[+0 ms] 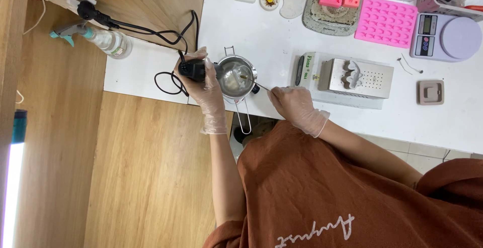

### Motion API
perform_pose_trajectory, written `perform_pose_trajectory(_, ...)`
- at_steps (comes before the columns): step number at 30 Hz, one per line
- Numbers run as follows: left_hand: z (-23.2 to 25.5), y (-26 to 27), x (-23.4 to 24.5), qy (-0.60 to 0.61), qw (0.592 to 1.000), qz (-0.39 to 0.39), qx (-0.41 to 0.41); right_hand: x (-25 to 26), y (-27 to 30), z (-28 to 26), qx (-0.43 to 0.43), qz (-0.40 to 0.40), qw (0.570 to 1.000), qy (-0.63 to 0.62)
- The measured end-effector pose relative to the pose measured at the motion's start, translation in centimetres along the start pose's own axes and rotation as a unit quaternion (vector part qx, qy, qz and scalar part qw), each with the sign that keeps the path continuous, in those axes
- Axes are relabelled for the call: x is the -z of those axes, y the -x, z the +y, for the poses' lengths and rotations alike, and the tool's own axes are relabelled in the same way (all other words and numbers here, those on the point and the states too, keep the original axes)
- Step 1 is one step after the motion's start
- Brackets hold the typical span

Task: The recorder cleans a silicone mold and then uses a heat gun and spoon to melt and stir wax in a pot.

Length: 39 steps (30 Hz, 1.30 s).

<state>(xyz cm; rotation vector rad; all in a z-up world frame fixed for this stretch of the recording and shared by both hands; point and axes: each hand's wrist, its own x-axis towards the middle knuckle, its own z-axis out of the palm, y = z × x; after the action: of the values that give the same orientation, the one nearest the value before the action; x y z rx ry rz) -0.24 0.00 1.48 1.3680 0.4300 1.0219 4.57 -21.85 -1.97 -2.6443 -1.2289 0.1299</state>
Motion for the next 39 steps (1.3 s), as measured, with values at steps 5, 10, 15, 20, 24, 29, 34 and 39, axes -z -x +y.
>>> perform_pose_trajectory(5,0.3,0.0,0.1,-0.003,0.999,-0.023,0.028,0.5,0.0,-0.2,0.003,0.014,1.0,-0.014)
perform_pose_trajectory(10,0.3,0.0,0.3,-0.028,0.998,-0.036,0.036,0.0,0.3,0.0,0.006,0.013,1.0,-0.021)
perform_pose_trajectory(15,0.1,-0.3,0.5,-0.015,0.998,-0.041,0.037,-0.5,0.5,0.0,0.014,0.024,0.999,-0.037)
perform_pose_trajectory(20,0.4,-0.4,0.6,-0.022,0.998,-0.043,0.041,0.4,0.3,-0.3,0.006,0.028,0.999,-0.043)
perform_pose_trajectory(24,0.4,-0.7,0.7,-0.039,0.996,-0.057,0.048,0.3,0.1,-0.2,0.004,0.014,0.999,-0.051)
perform_pose_trajectory(29,0.6,-0.7,0.9,-0.03,0.996,-0.08,0.04,1.2,-0.1,-0.5,0.008,0.031,0.998,-0.047)
perform_pose_trajectory(34,0.9,-0.8,0.9,-0.039,0.995,-0.089,0.031,1.6,-0.4,-0.6,0.018,0.059,0.996,-0.057)
perform_pose_trajectory(39,1.2,-1.2,0.6,-0.052,0.994,-0.086,0.051,2.0,-0.6,-0.8,0.006,0.04,0.996,-0.078)
